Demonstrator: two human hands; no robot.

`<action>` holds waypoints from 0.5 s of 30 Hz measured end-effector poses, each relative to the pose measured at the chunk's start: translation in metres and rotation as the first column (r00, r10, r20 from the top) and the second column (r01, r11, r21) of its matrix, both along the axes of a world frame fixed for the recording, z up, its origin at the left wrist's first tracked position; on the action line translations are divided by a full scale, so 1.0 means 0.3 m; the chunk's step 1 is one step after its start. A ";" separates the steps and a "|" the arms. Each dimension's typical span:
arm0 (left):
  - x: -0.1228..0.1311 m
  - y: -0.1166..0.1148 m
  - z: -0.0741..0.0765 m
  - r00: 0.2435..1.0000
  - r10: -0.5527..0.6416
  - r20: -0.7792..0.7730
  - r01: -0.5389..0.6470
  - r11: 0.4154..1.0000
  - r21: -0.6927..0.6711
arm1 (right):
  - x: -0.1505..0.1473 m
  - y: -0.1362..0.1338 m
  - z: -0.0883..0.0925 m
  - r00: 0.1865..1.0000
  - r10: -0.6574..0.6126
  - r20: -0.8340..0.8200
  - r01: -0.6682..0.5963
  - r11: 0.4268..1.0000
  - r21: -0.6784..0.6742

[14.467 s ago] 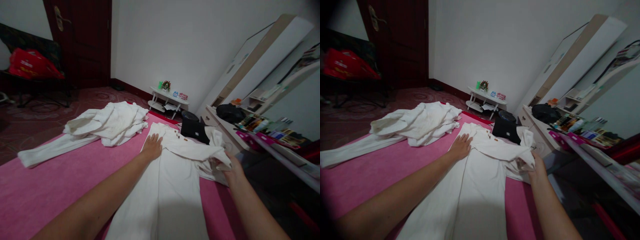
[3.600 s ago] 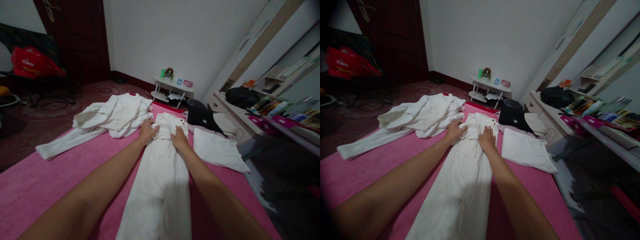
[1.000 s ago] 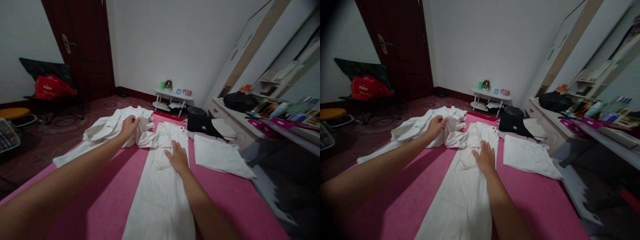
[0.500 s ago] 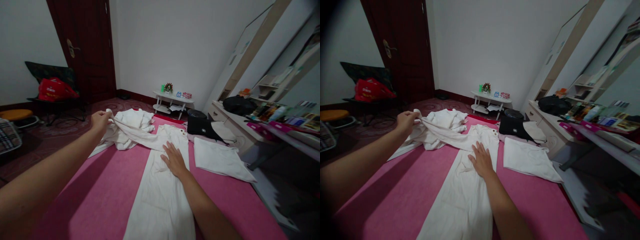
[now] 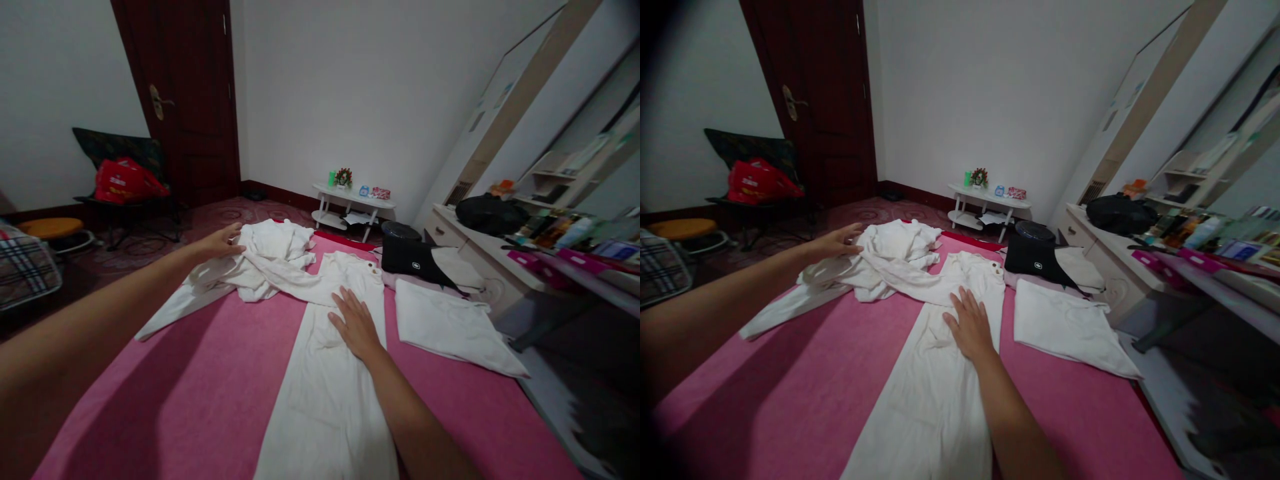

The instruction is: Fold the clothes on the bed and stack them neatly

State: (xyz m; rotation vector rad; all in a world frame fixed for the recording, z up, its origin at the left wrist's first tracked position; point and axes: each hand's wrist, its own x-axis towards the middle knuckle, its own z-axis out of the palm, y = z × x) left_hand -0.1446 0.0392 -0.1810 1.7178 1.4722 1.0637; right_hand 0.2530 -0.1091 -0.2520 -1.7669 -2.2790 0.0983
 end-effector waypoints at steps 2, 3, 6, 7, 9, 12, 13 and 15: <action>0.005 0.016 0.010 0.980 0.005 -0.201 -0.006 1.000 0.000 | 0.002 0.000 -0.001 1.000 0.002 -0.008 -0.002 1.000 0.008; 0.010 0.024 0.018 0.953 -0.006 -0.302 0.009 1.000 0.008 | 0.003 0.000 -0.002 1.000 0.005 -0.014 -0.005 1.000 0.015; 0.030 0.045 0.053 0.870 -0.035 -0.492 0.082 0.994 0.076 | 0.007 0.001 -0.007 1.000 0.009 -0.026 -0.008 1.000 0.023; 0.038 0.050 0.069 0.845 -0.048 -0.533 0.125 0.986 0.109 | 0.009 0.002 -0.009 1.000 0.011 -0.027 -0.010 1.000 0.023; 0.052 0.052 0.106 0.796 -0.091 -0.599 0.227 0.961 0.156 | 0.010 0.005 -0.012 0.999 0.013 -0.030 -0.013 1.000 0.023; 0.074 0.033 0.173 0.776 -0.161 -0.610 0.319 0.934 0.159 | 0.010 0.007 -0.013 0.999 0.009 -0.034 -0.009 1.000 0.023; 0.081 0.021 0.198 0.805 -0.181 -0.565 0.310 0.941 0.139 | 0.009 0.007 -0.013 0.999 0.007 -0.035 -0.006 1.000 0.021; 0.096 -0.008 0.246 0.883 -0.200 -0.426 0.260 0.962 0.087 | 0.008 0.006 -0.010 0.999 0.002 -0.034 -0.001 1.000 0.013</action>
